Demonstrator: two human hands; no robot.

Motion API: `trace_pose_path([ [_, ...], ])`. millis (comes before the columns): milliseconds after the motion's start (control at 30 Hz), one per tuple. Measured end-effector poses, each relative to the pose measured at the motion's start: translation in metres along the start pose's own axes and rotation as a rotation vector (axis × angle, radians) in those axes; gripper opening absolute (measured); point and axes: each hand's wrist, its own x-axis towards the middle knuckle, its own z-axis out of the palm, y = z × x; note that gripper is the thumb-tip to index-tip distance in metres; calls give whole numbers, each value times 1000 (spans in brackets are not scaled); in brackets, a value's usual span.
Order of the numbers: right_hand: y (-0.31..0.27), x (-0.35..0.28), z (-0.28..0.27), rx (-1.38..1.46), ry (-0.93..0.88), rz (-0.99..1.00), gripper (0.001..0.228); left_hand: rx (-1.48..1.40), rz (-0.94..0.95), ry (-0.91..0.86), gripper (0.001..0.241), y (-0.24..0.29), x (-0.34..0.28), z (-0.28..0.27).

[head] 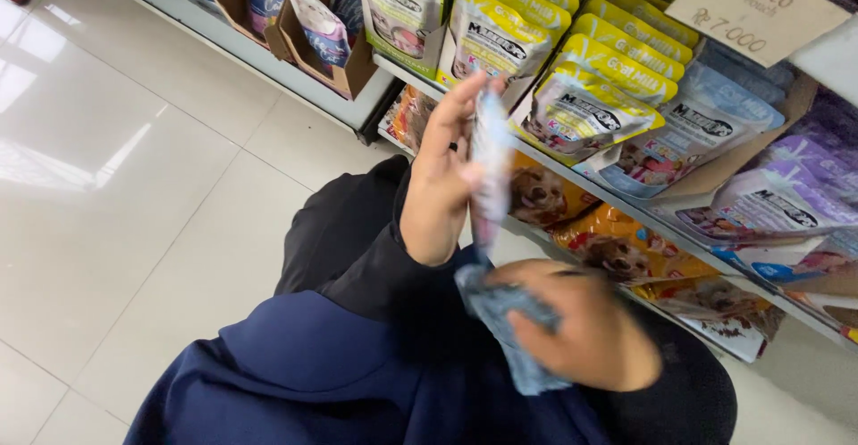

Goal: Cleaning store shelves and wiping down individual pet food pouches with a blue cloth.

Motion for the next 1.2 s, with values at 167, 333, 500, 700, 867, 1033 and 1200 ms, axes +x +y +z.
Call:
trace_pose_path([
  [167, 1, -20, -35, 380, 242, 373, 74, 1237, 365, -149, 64, -3, -12, 12],
  [333, 14, -25, -50, 285, 352, 405, 45, 1426, 389, -246, 55, -28, -19, 22],
  [500, 47, -47, -62, 397, 445, 432, 33, 1362, 378, -513, 58, -37, -16, 21],
  [700, 62, -73, -80, 371, 773, 503, 22, 1128, 379, -580, 53, -38, -11, 42],
  [867, 102, -89, -79, 574, 1049, 439, 20, 1344, 408, -430, 45, -68, -17, 28],
  [1033, 109, -74, -75, 519, 1043, 254, 21, 1380, 449, -493, 52, -79, -14, 32],
  [1200, 124, -67, -82, 611, 1100, 189, 22, 1442, 521, -521, 63, -90, -10, 27],
])
